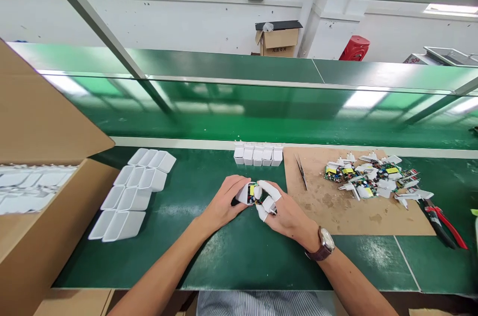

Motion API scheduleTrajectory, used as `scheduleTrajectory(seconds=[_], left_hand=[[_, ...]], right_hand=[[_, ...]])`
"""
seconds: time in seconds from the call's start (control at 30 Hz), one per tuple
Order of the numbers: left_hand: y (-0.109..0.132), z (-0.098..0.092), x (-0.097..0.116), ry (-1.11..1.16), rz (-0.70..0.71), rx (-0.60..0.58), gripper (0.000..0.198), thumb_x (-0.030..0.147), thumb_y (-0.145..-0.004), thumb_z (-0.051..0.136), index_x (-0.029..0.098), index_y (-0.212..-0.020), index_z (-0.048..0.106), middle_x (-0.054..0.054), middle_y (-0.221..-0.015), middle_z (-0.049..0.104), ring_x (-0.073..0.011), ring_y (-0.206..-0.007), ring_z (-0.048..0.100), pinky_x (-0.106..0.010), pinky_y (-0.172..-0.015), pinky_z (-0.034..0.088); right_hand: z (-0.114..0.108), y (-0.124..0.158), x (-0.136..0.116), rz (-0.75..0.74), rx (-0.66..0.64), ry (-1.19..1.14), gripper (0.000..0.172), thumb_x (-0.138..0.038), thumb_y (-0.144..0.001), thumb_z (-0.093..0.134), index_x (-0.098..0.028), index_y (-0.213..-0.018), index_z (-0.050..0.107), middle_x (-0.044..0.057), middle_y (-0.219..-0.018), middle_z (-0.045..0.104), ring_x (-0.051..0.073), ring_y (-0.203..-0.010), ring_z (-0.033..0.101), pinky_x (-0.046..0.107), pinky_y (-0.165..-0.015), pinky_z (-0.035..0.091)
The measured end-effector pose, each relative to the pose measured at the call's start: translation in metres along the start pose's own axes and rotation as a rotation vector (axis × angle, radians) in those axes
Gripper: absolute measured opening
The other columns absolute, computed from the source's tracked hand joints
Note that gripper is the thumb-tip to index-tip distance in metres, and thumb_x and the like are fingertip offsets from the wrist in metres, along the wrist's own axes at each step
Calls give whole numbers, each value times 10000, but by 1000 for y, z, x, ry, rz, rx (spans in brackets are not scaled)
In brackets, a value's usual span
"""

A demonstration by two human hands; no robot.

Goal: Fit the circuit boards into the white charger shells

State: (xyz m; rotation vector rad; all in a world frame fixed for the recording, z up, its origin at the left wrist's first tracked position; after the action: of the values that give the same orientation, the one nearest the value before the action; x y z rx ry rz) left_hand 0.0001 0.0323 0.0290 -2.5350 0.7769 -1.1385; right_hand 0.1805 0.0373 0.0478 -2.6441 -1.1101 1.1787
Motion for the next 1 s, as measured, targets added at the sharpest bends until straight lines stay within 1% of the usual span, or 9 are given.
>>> scheduleTrajectory(seconds=[0.1,0.17,0.23,0.3,0.47,0.57,0.67,0.87,1.0], left_hand=[[0,2,-1,6,-19,-32,586,366,-953,696,270,-1490,480,-140,-1318,644,-311,-1244,577,-519,-1045,520],[2,6,-4,50,-54,-97,614,402,-941,707,274,-1498,484,-133,-1320,669,-322,-1255,578,-540,-1067,504],[4,11,-7,148,-110,-174,585,400,-975,656,281,-1517,471,-124,-1344,675,-300,-1245,608,-505,-1063,524],[6,13,-11,251,-184,-204,519,370,-1019,577,283,-1519,469,-119,-1411,649,-269,-1252,638,-461,-1065,540],[8,9,-18,441,-347,-83,578,381,-977,639,264,-1511,451,-125,-1474,620,-267,-1321,630,-468,-1121,514],[9,10,-20,542,-402,-22,566,402,-988,624,266,-1507,445,-127,-1458,634,-259,-1326,629,-471,-1127,509],[11,11,-21,581,-438,-1,638,413,-998,611,266,-1565,357,-137,-1465,628,-257,-1354,606,-487,-1164,467],[13,9,-16,572,-384,-10,997,447,-911,739,300,-1656,93,-175,-1587,490,-297,-1380,578,-486,-1142,471],[12,8,-17,571,-380,27,1078,457,-854,804,318,-1654,95,-162,-1568,518,-319,-1431,526,-527,-1206,382]], right_hand=[[-2,-2,-2,-61,13,24,612,-286,-960,633,-204,-1518,394,184,-1308,645,334,-1166,661,512,-964,598],[-7,-3,-3,-96,39,-11,629,-354,-964,659,-215,-1521,401,179,-1307,647,338,-1195,638,538,-994,580],[-12,-2,-1,-110,69,-75,543,-331,-1014,590,-232,-1517,413,171,-1370,618,312,-1261,604,531,-1048,555],[-14,-1,3,-105,92,-120,444,-238,-1058,484,-263,-1499,445,144,-1431,589,269,-1327,571,505,-1100,528],[0,0,10,-124,28,-42,485,-194,-1021,541,-290,-1493,485,121,-1461,574,272,-1328,581,501,-1092,550],[10,-1,9,-175,10,59,468,-181,-1019,536,-277,-1476,510,133,-1365,635,284,-1227,639,485,-1009,603],[13,-1,10,-200,39,119,461,-179,-1021,510,-238,-1478,495,149,-1293,669,282,-1115,688,456,-920,644],[8,3,8,-225,129,89,510,-129,-996,507,-243,-1492,470,143,-1313,664,273,-1186,665,440,-952,631],[13,0,6,-221,100,64,434,-106,-969,546,-251,-1377,582,123,-1259,695,263,-1100,694,413,-880,644]])
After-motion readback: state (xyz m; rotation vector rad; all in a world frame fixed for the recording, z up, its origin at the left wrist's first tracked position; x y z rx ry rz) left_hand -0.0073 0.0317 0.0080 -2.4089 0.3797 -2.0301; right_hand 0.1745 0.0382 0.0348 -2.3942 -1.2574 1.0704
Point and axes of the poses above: each hand's wrist, its own y-axis away from the middle knuckle, its own z-axis out of the palm, x = y × z, the point moved 6 cm from there along -y, towards the middle knuckle
